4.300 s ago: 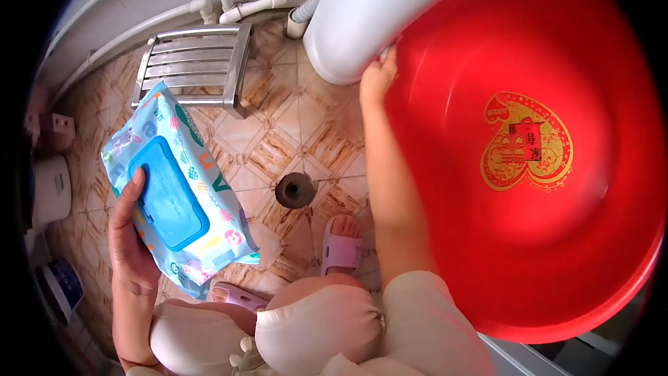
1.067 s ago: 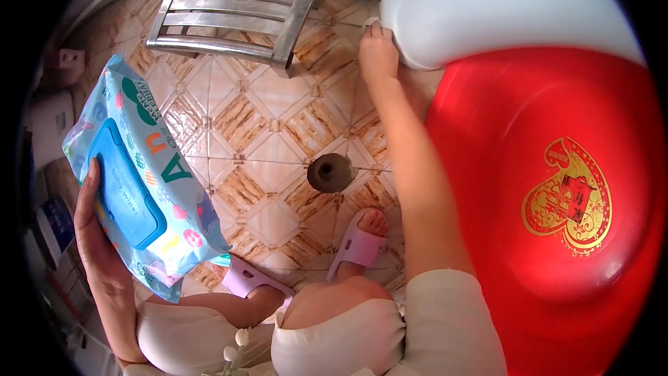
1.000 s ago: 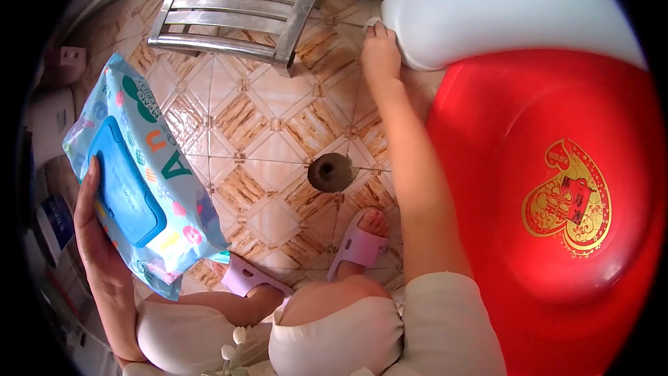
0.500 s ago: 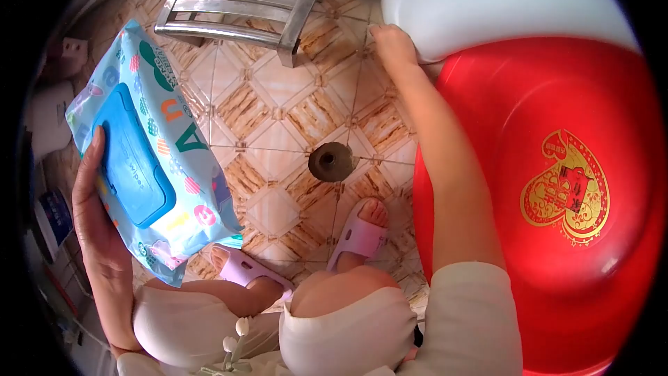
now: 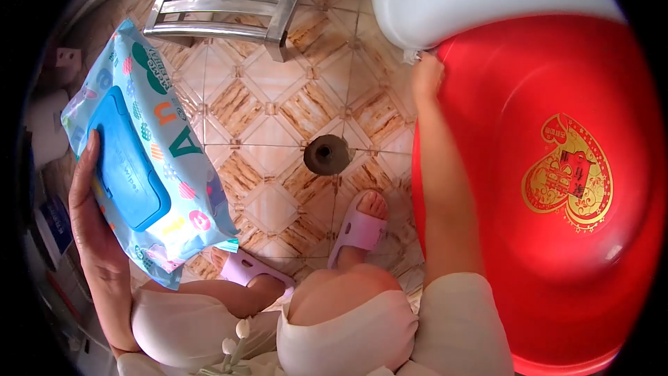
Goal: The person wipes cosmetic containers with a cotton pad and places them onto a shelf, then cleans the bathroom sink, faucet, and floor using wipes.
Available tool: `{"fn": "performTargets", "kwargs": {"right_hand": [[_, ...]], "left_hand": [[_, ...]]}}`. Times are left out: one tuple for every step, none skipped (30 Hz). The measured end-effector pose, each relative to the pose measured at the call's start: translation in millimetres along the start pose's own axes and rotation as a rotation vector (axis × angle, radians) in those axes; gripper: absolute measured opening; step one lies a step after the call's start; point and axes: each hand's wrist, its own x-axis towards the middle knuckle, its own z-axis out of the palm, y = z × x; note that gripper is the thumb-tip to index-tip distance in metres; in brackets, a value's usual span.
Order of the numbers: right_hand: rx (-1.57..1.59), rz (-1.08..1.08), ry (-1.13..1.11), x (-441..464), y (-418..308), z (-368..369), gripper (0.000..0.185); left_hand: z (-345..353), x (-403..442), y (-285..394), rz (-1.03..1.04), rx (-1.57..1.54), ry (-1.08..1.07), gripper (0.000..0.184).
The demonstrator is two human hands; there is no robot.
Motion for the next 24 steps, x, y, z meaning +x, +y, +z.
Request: {"fn": "performTargets", "kwargs": {"right_hand": [[-0.001, 0.008, -0.004, -4, 2, 9, 0.018], [-0.040, -0.082, 0.096, -10, 3, 19, 0.017], [-0.077, -0.171, 0.198, -14, 0, 25, 0.018], [-0.077, -0.165, 0.196, -23, -7, 28, 0.018], [-0.110, -0.244, 0.230, -35, -14, 31, 0.017], [-0.141, -0.323, 0.263, -45, -21, 32, 0.016], [-0.145, -0.318, 0.261, -54, -26, 30, 0.016], [0.027, -0.353, 0.202, -62, -31, 28, 0.015], [0.199, -0.385, 0.145, -66, -34, 25, 0.014], [0.202, -0.383, 0.150, -65, -34, 20, 0.014], [0.217, -0.410, 0.119, -64, -34, 14, 0.014], [0.233, -0.436, 0.087, -61, -33, 7, 0.015], [0.235, -0.433, 0.090, -54, -34, -1, 0.015], [0.201, -0.451, 0.158, -41, -36, -7, 0.017], [0.167, -0.465, 0.223, -33, -35, -9, 0.020], [0.172, -0.458, 0.219, -27, -31, -5, 0.020], [0.105, -0.530, 0.204, -21, -26, 0, 0.020], [0.037, -0.605, 0.191, -18, -25, 4, 0.020], [-0.009, -0.595, 0.163, -18, -26, 8, 0.023], [-0.009, -0.599, 0.161, -20, -25, 13, 0.023], [0.022, -0.618, 0.147, -24, -26, 14, 0.025], [0.053, -0.637, 0.132, -27, -27, 15, 0.027], [0.057, -0.628, 0.122, -27, -27, 10, 0.027], [0.189, -0.561, 0.010, -26, -27, 2, 0.028]], "left_hand": [[-3, 1, 0, -0.005, 0.007, 0.001, 0.034], [-5, 2, 0, -0.013, 0.011, -0.028, 0.034], [-5, 2, 2, -0.017, 0.016, -0.058, 0.033], [-4, 1, 4, -0.019, 0.021, -0.058, 0.033], [-3, 4, 5, -0.028, 0.027, -0.051, 0.033], [-1, 5, 7, -0.035, 0.033, -0.044, 0.034], [2, 5, 7, -0.040, 0.037, -0.046, 0.034], [6, 5, 8, -0.008, 0.049, 0.001, 0.034], [9, 6, 9, 0.026, 0.062, 0.045, 0.035], [10, 6, 10, 0.030, 0.064, 0.042, 0.035], [11, 5, 11, 0.010, 0.077, 0.025, 0.036], [13, 2, 12, -0.010, 0.090, 0.009, 0.037], [14, 1, 12, -0.008, 0.093, 0.008, 0.037], [16, -1, 12, 0.006, 0.112, 0.029, 0.037], [18, -2, 13, 0.018, 0.135, 0.052, 0.037], [18, -3, 13, 0.017, 0.143, 0.056, 0.037], [15, -1, 12, 0.019, 0.139, 0.051, 0.037], [12, 0, 10, 0.023, 0.131, 0.046, 0.038], [13, 0, 11, 0.021, 0.132, 0.048, 0.038], [12, 0, 10, 0.017, 0.129, 0.040, 0.038], [10, 0, 8, 0.011, 0.126, 0.033, 0.038], [8, 1, 7, 0.009, 0.120, 0.036, 0.038], [13, 1, 13, -0.008, 0.116, 0.027, 0.038], [13, 1, 13, -0.019, 0.099, 0.014, 0.038]]}}
